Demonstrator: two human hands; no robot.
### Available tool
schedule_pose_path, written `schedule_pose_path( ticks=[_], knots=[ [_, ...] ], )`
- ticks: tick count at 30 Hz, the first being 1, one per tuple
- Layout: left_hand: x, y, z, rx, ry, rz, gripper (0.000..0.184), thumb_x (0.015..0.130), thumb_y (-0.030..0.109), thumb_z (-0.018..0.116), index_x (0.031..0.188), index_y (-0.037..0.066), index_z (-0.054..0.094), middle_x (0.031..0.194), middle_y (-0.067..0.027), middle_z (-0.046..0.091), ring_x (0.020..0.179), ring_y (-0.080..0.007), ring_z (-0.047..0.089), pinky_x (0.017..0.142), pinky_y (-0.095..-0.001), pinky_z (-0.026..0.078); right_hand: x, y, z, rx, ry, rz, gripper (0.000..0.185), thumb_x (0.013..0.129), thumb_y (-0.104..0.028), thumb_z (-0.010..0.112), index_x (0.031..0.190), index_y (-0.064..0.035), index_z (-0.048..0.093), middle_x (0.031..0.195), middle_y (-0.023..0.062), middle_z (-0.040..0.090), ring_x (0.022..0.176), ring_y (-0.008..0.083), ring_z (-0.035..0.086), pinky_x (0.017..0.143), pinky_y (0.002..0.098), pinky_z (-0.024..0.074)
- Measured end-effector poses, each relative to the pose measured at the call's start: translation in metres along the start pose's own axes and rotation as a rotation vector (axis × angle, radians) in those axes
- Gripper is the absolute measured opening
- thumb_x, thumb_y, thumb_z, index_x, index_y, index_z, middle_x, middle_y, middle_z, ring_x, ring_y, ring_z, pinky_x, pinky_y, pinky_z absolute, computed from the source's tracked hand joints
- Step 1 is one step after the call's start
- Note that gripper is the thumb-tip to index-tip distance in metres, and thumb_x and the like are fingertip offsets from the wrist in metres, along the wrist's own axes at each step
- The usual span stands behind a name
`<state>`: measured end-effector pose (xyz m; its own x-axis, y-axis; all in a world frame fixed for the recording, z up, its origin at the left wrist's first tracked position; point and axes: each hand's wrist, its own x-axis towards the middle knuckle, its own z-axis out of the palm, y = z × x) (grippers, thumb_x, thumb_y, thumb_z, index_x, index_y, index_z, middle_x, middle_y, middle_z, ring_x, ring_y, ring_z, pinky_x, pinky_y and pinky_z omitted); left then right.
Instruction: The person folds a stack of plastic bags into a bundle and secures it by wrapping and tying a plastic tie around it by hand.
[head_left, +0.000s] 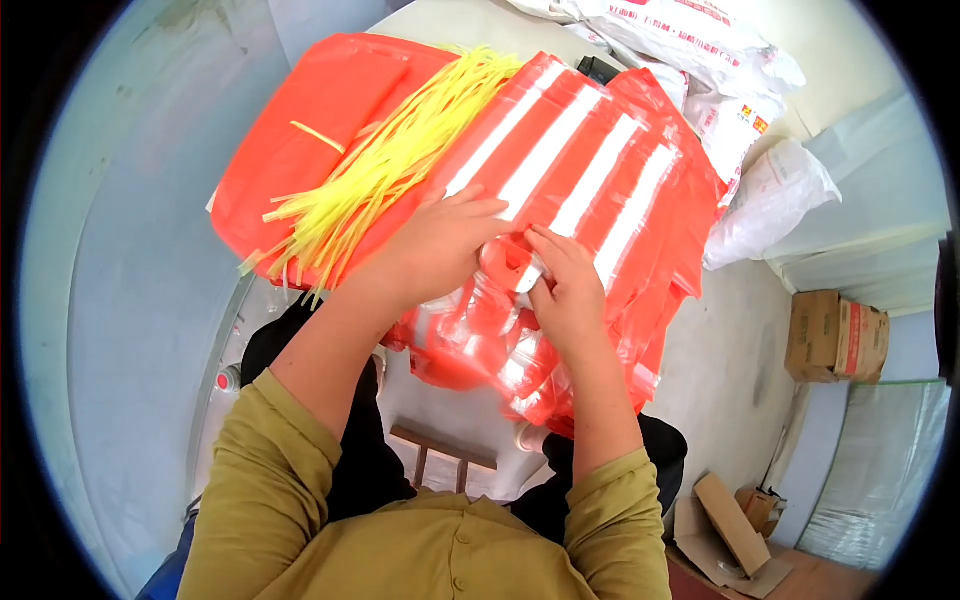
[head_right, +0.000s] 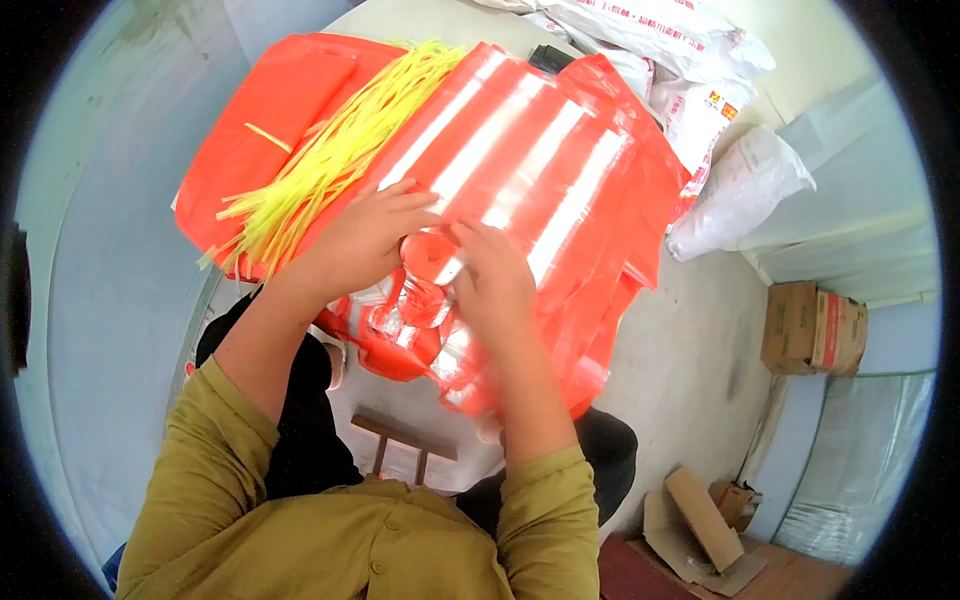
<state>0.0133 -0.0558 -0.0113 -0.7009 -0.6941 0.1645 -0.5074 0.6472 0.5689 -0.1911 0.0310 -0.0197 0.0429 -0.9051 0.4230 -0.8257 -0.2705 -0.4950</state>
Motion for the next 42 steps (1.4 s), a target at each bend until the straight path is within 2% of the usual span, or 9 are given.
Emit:
schedule_pose_path(
  ticks=[4, 10, 13, 17, 26, 35, 39, 41, 42],
  knots=[
    [0.002, 0.006, -0.010, -0.029, -0.031, 0.002, 0.044, 0.094, -0.001, 0.058, 0.136, 0.009, 0.069, 0.145, -0.0119, 0.065, 0.144, -0.0339, 0.053, 0.119, -0.0517, 0.038, 0.005, -0.012, -0.004, -0.012, -0.064, -0.085, 0.048, 0.078, 0.009, 0.061, 0.123, -0.0030, 0.074, 0.127, 0.0146, 0.072, 0.116, 0.0345, 0.068, 0.096, 0.0429, 0.0573],
    [0.005, -0.015, -0.017, -0.493, 0.259, -0.272, 0.039, 0.108, 0.019, 0.054, 0.143, 0.004, 0.062, 0.147, -0.0157, 0.062, 0.142, -0.0271, 0.054, 0.117, -0.0388, 0.041, -0.005, 0.001, -0.022, 0.611, -0.114, 0.698, 0.035, 0.095, 0.000, 0.062, 0.128, -0.0022, 0.074, 0.110, 0.0045, 0.076, 0.102, 0.0130, 0.068, 0.087, 0.0291, 0.0534],
    [0.006, -0.019, -0.009, -0.702, 0.388, -0.409, 0.045, 0.110, 0.026, 0.053, 0.147, -0.001, 0.056, 0.142, -0.0184, 0.063, 0.134, -0.0269, 0.059, 0.112, -0.0388, 0.045, -0.019, 0.013, -0.031, 0.717, -0.008, 0.562, 0.029, 0.102, -0.007, 0.062, 0.127, -0.0012, 0.074, 0.107, 0.0006, 0.074, 0.099, 0.0078, 0.064, 0.085, 0.0262, 0.0504],
    [0.008, -0.011, -0.008, -1.072, 0.258, -0.507, 0.060, 0.111, 0.029, 0.055, 0.163, 0.005, 0.036, 0.157, -0.0184, 0.050, 0.145, -0.0282, 0.048, 0.121, -0.0414, 0.037, -0.028, 0.014, -0.059, 0.721, -0.110, 0.605, 0.030, 0.104, -0.008, 0.060, 0.129, -0.0017, 0.074, 0.110, 0.0019, 0.075, 0.096, 0.0100, 0.066, 0.085, 0.0276, 0.0528],
    [0.003, 0.025, 0.007, -1.517, 0.195, -0.582, 0.086, 0.102, 0.013, 0.070, 0.169, 0.009, 0.016, 0.139, -0.0192, 0.058, 0.126, -0.0253, 0.062, 0.105, -0.0413, 0.051, -0.045, 0.021, -0.099, 0.773, -0.028, 0.698, 0.030, 0.108, -0.015, 0.057, 0.131, -0.0038, 0.072, 0.110, 0.0059, 0.075, 0.096, 0.0161, 0.071, 0.080, 0.0295, 0.0580],
    [-0.046, 0.054, -0.017, -1.038, 0.049, -0.465, 0.098, 0.094, 0.013, 0.074, 0.172, 0.013, 0.013, 0.126, -0.0149, 0.065, 0.106, -0.0160, 0.066, 0.099, -0.0354, 0.050, -0.068, 0.037, -0.074, 0.870, -0.112, 0.659, 0.024, 0.108, -0.015, 0.059, 0.122, -0.0020, 0.075, 0.111, 0.0050, 0.076, 0.093, 0.0111, 0.067, 0.082, 0.0256, 0.0521],
    [-0.067, 0.063, -0.025, -1.001, -0.064, -0.472, 0.102, 0.088, 0.009, 0.073, 0.172, 0.014, 0.016, 0.149, -0.0174, 0.053, 0.129, -0.0205, 0.057, 0.111, -0.0364, 0.044, -0.062, 0.021, -0.075, 0.728, -0.258, 0.351, 0.044, 0.084, 0.005, 0.060, 0.126, -0.0015, 0.072, 0.131, 0.0089, 0.073, 0.121, 0.0235, 0.064, 0.108, 0.0379, 0.0462],
    [-0.079, 0.048, -0.012, -0.914, -0.086, -0.438, 0.101, 0.086, 0.006, 0.072, 0.171, 0.014, 0.019, 0.161, -0.0177, 0.044, 0.142, -0.0224, 0.049, 0.116, -0.0362, 0.041, -0.063, 0.030, -0.074, 0.574, -0.373, 0.230, 0.052, 0.075, 0.004, 0.063, 0.124, -0.0071, 0.074, 0.140, 0.0064, 0.070, 0.139, 0.0287, 0.052, 0.124, 0.0506, 0.0290],
    [-0.083, 0.042, -0.013, -0.899, -0.152, -0.424, 0.099, 0.088, 0.006, 0.070, 0.172, 0.018, 0.019, 0.162, -0.0221, 0.040, 0.120, -0.0206, 0.060, 0.098, -0.0344, 0.050, -0.063, 0.030, -0.074, 0.530, -0.395, 0.198, 0.051, 0.075, 0.003, 0.063, 0.124, -0.0084, 0.074, 0.140, 0.0063, 0.070, 0.140, 0.0298, 0.052, 0.125, 0.0534, 0.0267]
  ],
)
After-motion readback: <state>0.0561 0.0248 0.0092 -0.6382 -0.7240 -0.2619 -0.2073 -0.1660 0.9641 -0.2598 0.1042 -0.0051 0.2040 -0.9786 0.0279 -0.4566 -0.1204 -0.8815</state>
